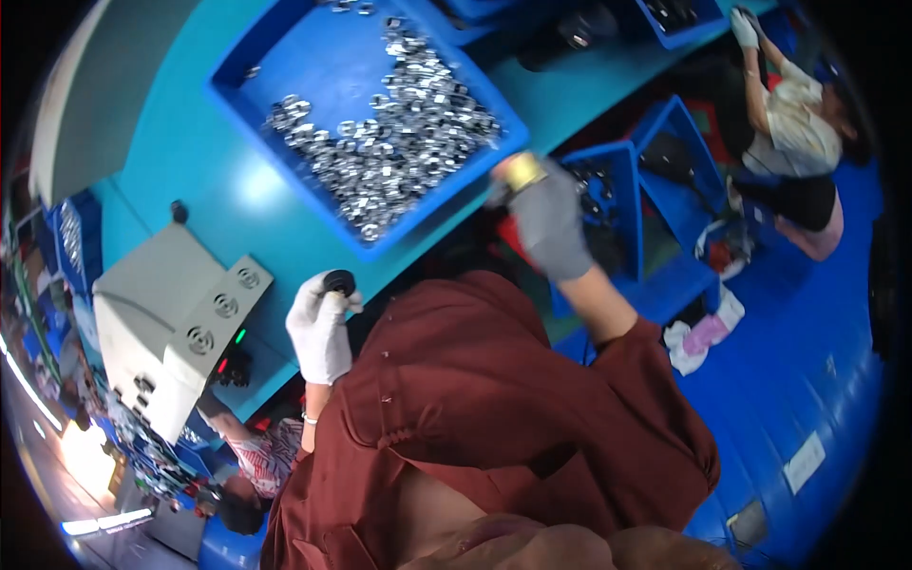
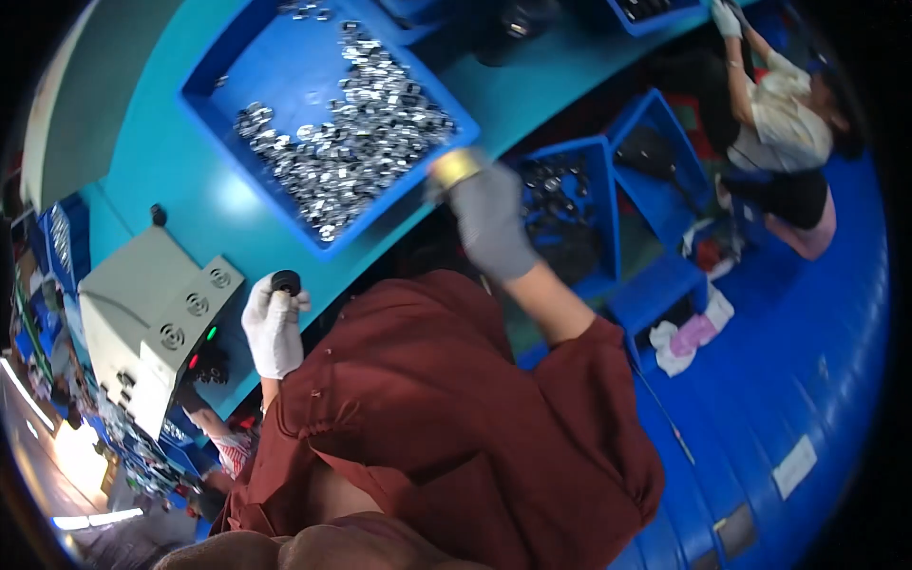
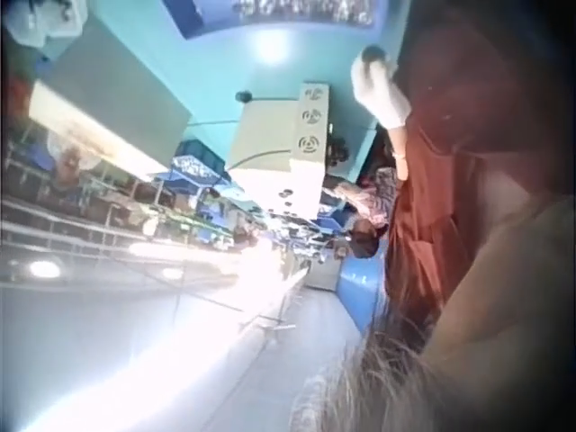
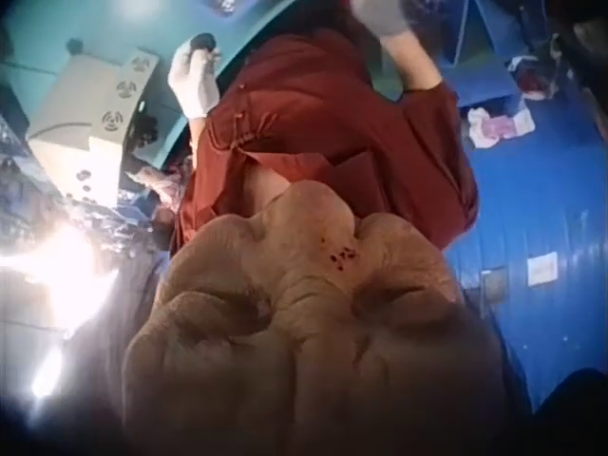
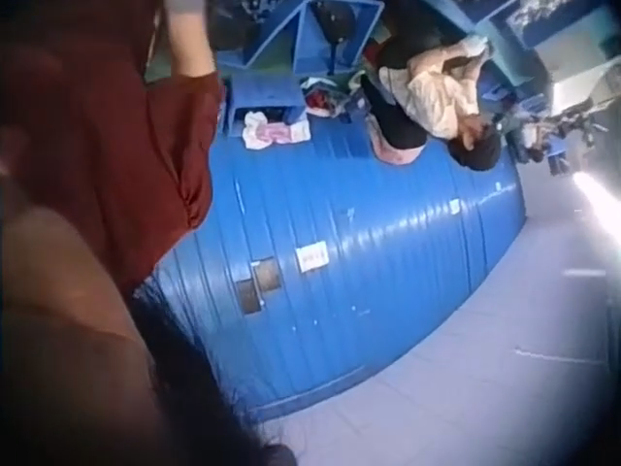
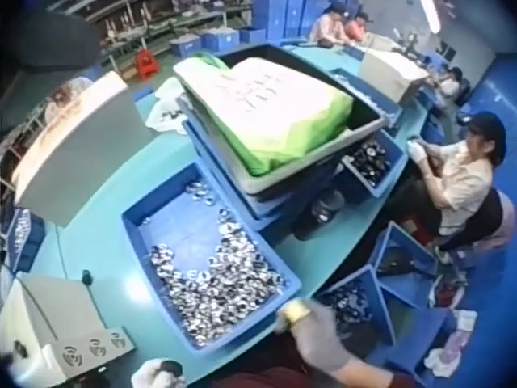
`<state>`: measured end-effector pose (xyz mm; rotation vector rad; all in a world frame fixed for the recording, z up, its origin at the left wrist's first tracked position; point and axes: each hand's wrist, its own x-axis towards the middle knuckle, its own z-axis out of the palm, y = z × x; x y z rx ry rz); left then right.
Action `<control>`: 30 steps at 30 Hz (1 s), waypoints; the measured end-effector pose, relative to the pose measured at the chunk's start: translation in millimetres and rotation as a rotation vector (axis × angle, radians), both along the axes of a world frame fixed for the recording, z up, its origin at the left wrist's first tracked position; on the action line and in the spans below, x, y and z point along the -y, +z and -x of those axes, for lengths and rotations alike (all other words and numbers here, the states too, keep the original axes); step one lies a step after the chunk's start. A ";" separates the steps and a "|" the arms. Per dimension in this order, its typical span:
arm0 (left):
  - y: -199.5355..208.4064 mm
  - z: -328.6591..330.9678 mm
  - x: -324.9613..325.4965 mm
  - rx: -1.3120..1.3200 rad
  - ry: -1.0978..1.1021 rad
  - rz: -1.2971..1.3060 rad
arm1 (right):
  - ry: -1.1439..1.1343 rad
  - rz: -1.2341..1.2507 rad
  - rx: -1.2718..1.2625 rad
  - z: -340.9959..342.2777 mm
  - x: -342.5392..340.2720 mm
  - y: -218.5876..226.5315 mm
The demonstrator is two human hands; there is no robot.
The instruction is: Assembling small mechanical components by inserting metal rings into plastic housings at a factory workbench.
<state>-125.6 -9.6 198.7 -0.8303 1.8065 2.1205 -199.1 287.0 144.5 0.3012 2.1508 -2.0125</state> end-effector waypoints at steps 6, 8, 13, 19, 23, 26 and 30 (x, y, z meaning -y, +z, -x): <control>-19.6 19.0 -26.3 0.078 -0.039 -0.014 | -0.683 0.025 0.433 -86.3 -216.7 -99.0; -17.8 32.2 -37.6 0.024 -0.085 -0.066 | -0.358 -0.399 0.504 -164.8 -279.5 -162.1; -20.5 57.7 -50.7 -0.026 -0.083 -0.257 | -0.049 0.017 0.427 -85.8 -130.9 -72.9; -16.0 83.0 -56.6 -0.162 -0.010 -0.586 | 0.139 -0.634 -0.173 -11.1 -37.6 -23.3; -26.8 90.2 -47.7 -0.011 -0.437 0.473 | 0.356 -1.140 -0.660 13.5 -26.1 -43.3; -67.5 89.9 -32.6 -0.175 -0.447 1.230 | 0.507 -1.102 -0.705 41.2 -32.5 -46.4; -103.8 85.8 -9.8 0.062 -0.114 1.068 | 0.674 -0.937 -0.728 54.1 -33.9 -59.5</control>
